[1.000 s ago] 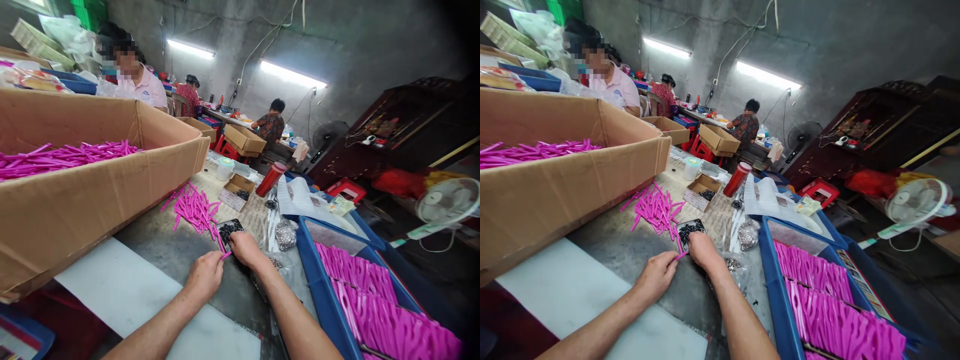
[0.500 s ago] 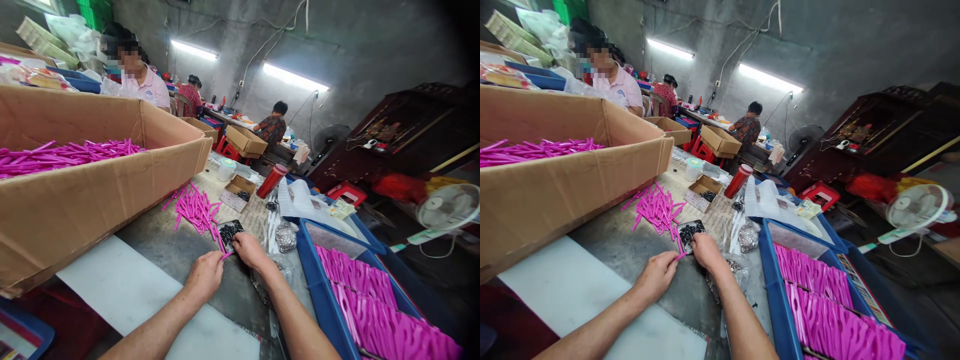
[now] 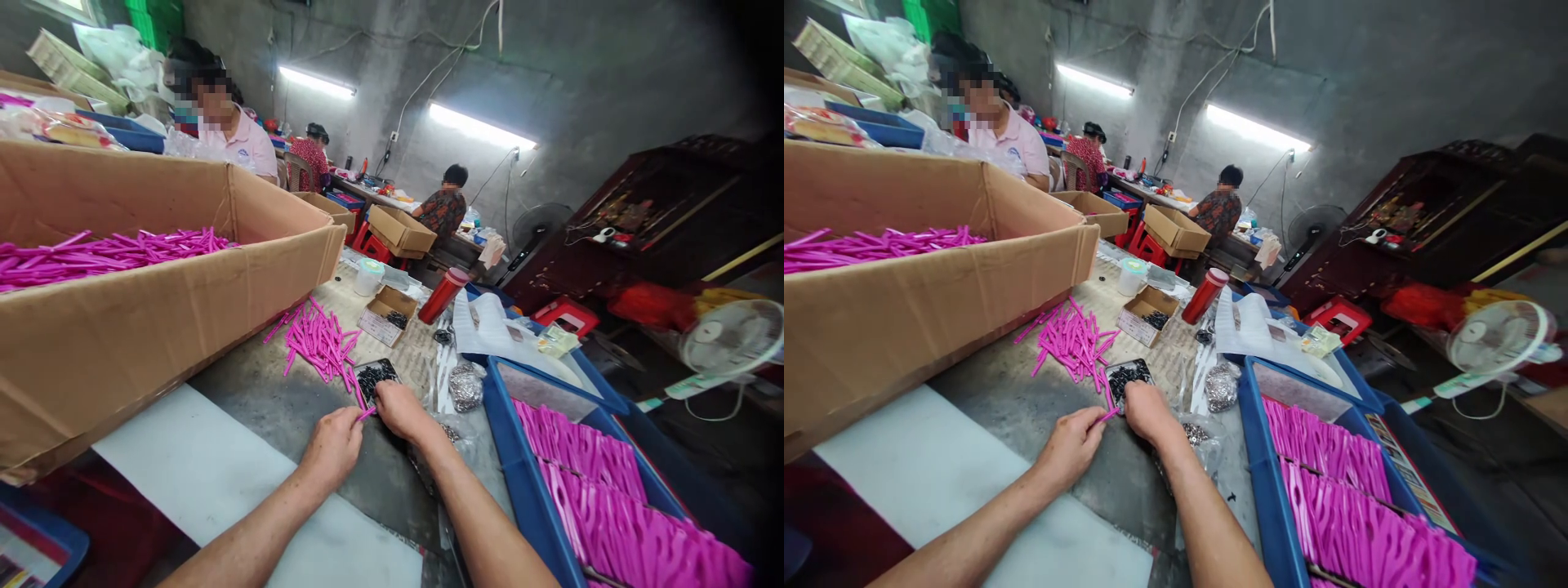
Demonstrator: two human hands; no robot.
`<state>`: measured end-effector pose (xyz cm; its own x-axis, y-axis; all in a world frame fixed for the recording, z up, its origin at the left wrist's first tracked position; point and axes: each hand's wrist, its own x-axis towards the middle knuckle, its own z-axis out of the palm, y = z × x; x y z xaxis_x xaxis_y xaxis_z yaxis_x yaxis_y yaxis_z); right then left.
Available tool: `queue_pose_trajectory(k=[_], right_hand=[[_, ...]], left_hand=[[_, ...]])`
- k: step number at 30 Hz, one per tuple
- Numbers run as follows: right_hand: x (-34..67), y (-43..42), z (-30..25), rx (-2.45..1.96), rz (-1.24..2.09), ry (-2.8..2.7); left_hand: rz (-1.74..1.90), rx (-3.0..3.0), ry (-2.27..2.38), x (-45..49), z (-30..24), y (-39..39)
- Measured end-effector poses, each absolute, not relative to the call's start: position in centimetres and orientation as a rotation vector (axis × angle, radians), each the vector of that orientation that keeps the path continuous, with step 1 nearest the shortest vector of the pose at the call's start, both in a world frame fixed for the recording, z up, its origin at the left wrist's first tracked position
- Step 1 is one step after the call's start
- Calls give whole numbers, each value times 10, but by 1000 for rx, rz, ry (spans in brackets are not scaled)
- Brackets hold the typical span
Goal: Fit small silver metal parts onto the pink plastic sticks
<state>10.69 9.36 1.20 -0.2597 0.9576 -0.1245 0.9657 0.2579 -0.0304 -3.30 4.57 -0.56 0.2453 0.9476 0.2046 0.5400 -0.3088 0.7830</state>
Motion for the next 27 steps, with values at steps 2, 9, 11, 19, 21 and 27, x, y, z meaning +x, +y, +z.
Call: queue_pose_trajectory(k=[2, 9, 11, 19, 21, 27], right_hand=[[107, 93, 13, 1862, -165, 2445], [110, 83, 23, 1893, -252, 2567], [111, 78, 27, 1897, -294, 2613], [104, 61, 31, 1900, -576, 2835], [102, 59, 31, 1891, -609, 2842], [99, 55, 33, 1872, -638, 2836]], left_hand=[[966, 1845, 1348, -33, -3, 46], [1067, 1595, 1340, -33, -5, 52], [1081, 1524, 1295, -32, -8, 54], [1059, 1290, 1059, -29, -13, 59], [1052, 1235, 1029, -29, -11, 59], [1046, 1118, 983, -29, -9, 58]])
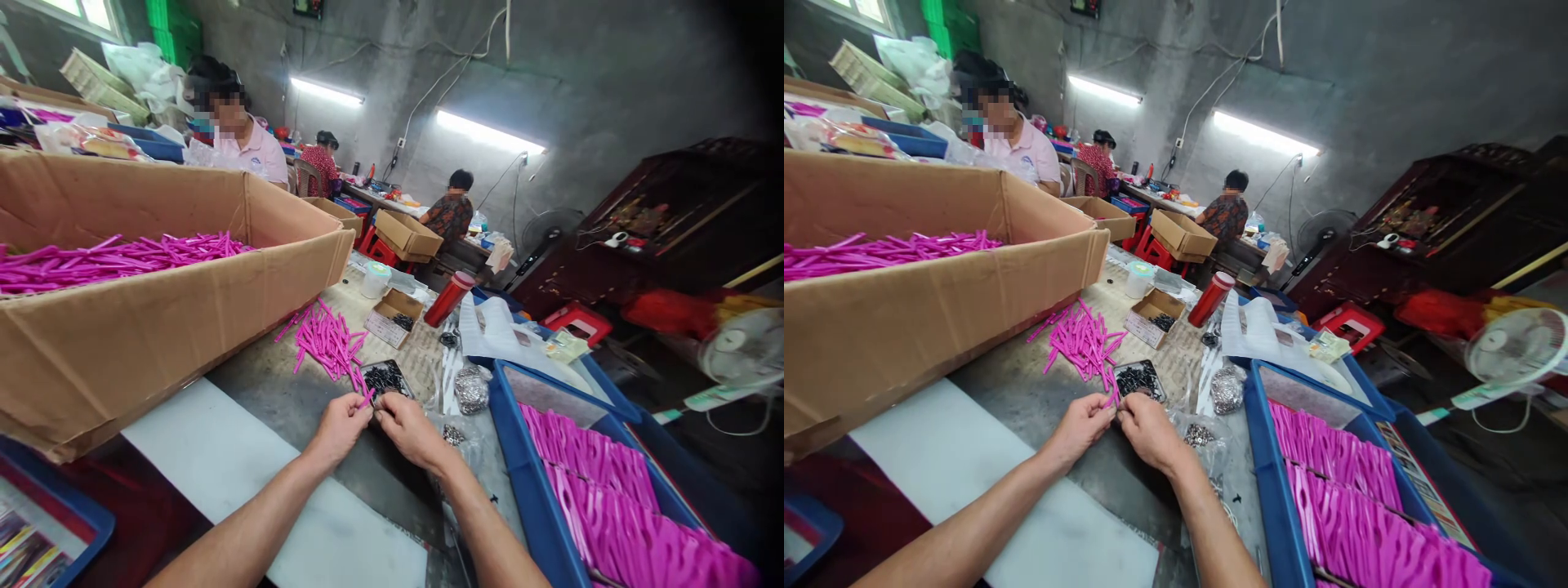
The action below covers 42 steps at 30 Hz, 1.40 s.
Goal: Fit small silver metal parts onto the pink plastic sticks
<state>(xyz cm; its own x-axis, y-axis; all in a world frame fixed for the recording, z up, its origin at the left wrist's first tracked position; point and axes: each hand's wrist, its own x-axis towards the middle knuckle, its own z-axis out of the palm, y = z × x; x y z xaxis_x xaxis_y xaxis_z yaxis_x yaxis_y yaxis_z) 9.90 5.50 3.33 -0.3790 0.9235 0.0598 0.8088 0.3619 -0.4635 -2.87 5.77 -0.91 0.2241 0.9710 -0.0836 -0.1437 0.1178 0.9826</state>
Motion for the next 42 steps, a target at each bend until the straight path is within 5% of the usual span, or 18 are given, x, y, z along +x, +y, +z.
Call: queue_pose_trajectory(k=[42], right_hand=[[92, 41, -5, -1393, 939, -1626]], left_hand=[[999, 943, 908, -30, -1, 53]])
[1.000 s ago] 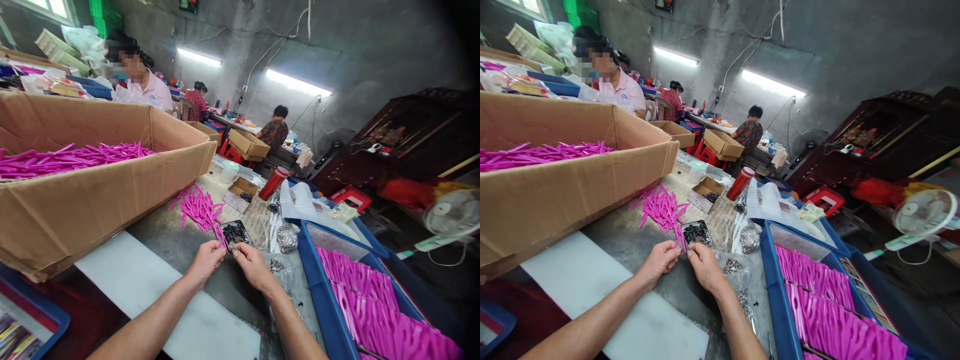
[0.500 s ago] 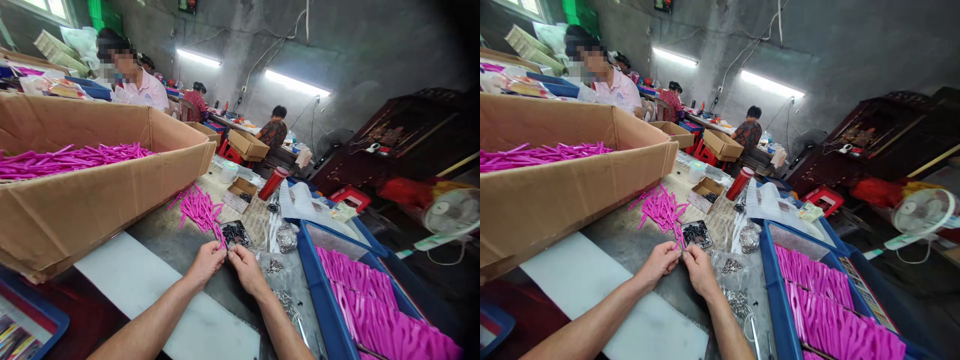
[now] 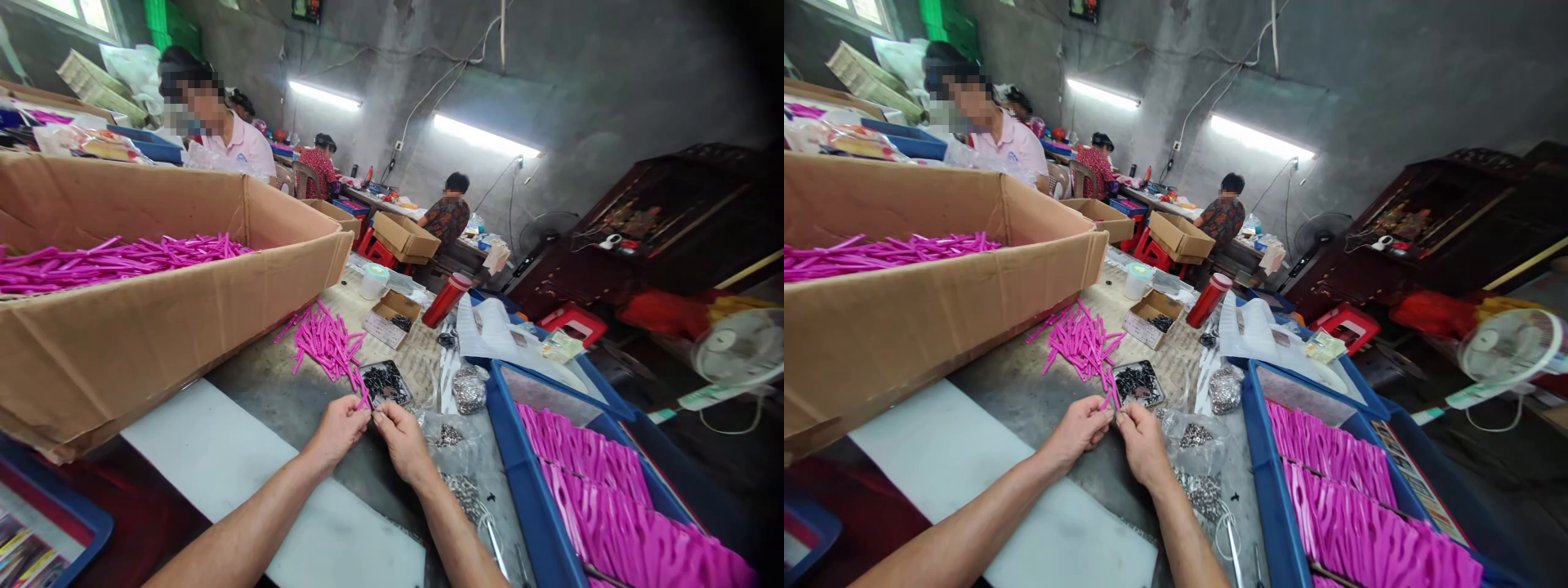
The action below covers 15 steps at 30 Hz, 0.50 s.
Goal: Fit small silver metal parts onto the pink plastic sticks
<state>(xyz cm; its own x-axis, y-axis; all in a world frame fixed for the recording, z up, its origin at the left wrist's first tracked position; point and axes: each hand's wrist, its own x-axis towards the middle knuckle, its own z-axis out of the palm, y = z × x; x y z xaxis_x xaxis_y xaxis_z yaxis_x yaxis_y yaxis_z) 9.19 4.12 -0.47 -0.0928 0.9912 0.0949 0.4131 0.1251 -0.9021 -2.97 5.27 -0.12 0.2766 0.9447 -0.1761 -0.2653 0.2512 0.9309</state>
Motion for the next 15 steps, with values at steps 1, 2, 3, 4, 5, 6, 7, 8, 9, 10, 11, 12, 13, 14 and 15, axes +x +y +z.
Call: queue_pose_trajectory(k=[1, 2, 3, 4, 5, 6, 7, 8, 9, 10, 11, 12, 13, 14, 15], right_hand=[[91, 41, -4, -1395, 941, -1617], [91, 41, -4, -1395, 942, -1607], [91, 41, -4, -1392, 947, -1596], [91, 40, -4, -1384, 955, -1584], [91, 40, -4, -1374, 971, -1572], [91, 40, -4, -1362, 990, -1560], [91, 40, -4, -1350, 1012, -1547], [92, 40, -4, -1339, 1034, -1531], [92, 40, -4, -1328, 1056, -1513], [93, 40, -4, -1317, 1078, -1493], [94, 41, -4, -1305, 1099, -1474], [94, 41, -4, -1293, 1120, -1454], [95, 41, -4, -1283, 1141, -1435], [95, 41, -4, -1274, 1161, -1416], [95, 41, -3, -1266, 1178, -1398]], left_hand=[[1000, 945, 910, -30, -1, 53], [1000, 947, 911, -30, -2, 53], [999, 949, 913, -30, -2, 53], [998, 952, 913, -30, -2, 53], [995, 955, 913, -30, -2, 53], [992, 959, 913, -30, -2, 53], [990, 962, 914, -31, -2, 53], [989, 966, 915, -31, -2, 53], [991, 970, 915, -31, -2, 53], [995, 976, 914, -32, -2, 54], [1003, 986, 910, -32, -1, 54], [1013, 999, 905, -32, -1, 54], [1025, 1018, 898, -32, -1, 54], [1039, 1039, 890, -32, -2, 55], [1054, 1064, 881, -31, -3, 55]])
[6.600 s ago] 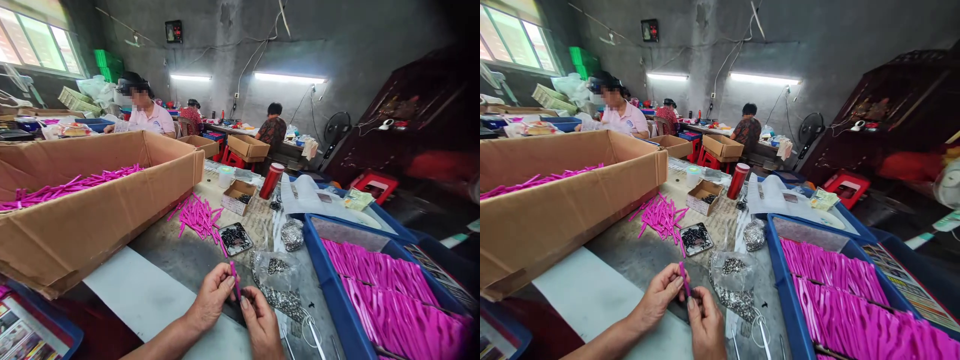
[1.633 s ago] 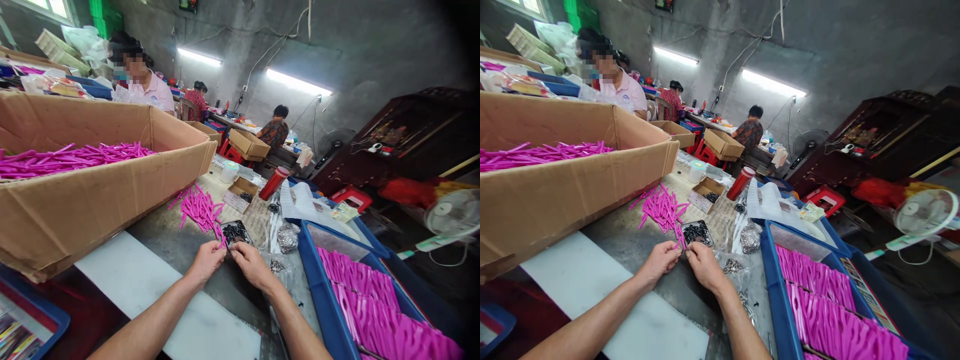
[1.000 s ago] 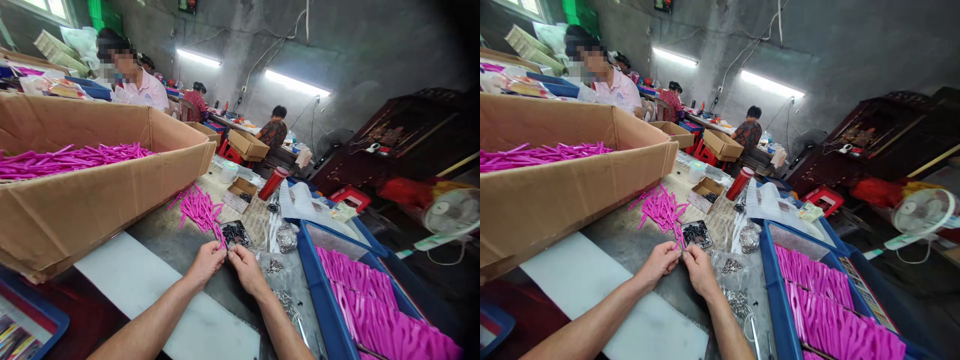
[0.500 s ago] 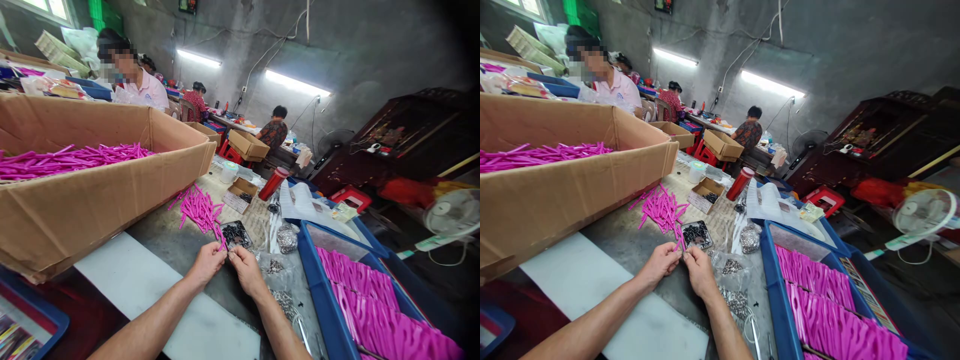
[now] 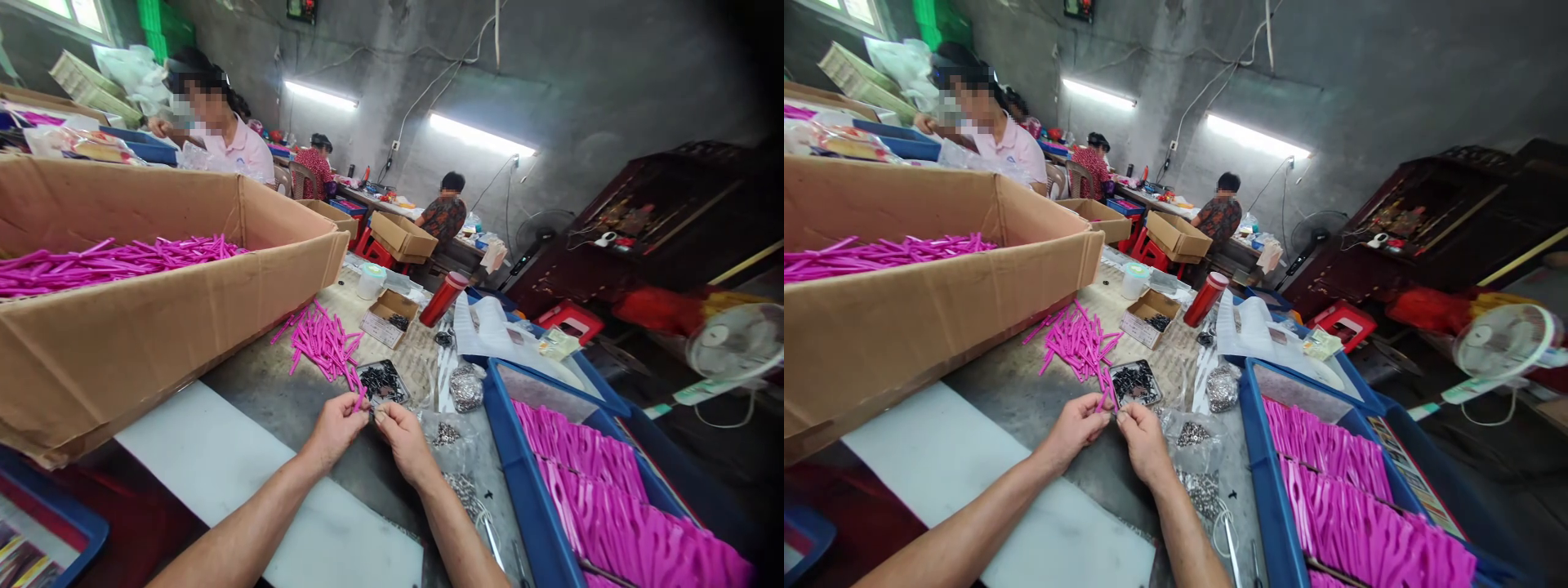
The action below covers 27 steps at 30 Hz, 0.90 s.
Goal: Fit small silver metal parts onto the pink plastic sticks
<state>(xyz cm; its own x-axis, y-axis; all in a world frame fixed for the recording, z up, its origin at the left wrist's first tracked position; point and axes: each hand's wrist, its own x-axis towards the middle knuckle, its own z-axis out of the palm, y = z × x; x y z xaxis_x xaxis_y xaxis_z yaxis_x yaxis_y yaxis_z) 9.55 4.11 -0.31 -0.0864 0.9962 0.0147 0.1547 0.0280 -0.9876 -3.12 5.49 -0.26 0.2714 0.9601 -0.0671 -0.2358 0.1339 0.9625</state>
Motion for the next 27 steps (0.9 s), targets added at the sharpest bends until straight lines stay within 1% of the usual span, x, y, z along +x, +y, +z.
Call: queue_pose_trajectory(k=[12, 27], right_hand=[[94, 38, 4, -1176, 1367, -1226], [94, 37, 0, -1099, 1473, -1083]], left_hand=[[1123, 1287, 850, -30, -17, 58], [1119, 1369, 890, -30, -16, 57]])
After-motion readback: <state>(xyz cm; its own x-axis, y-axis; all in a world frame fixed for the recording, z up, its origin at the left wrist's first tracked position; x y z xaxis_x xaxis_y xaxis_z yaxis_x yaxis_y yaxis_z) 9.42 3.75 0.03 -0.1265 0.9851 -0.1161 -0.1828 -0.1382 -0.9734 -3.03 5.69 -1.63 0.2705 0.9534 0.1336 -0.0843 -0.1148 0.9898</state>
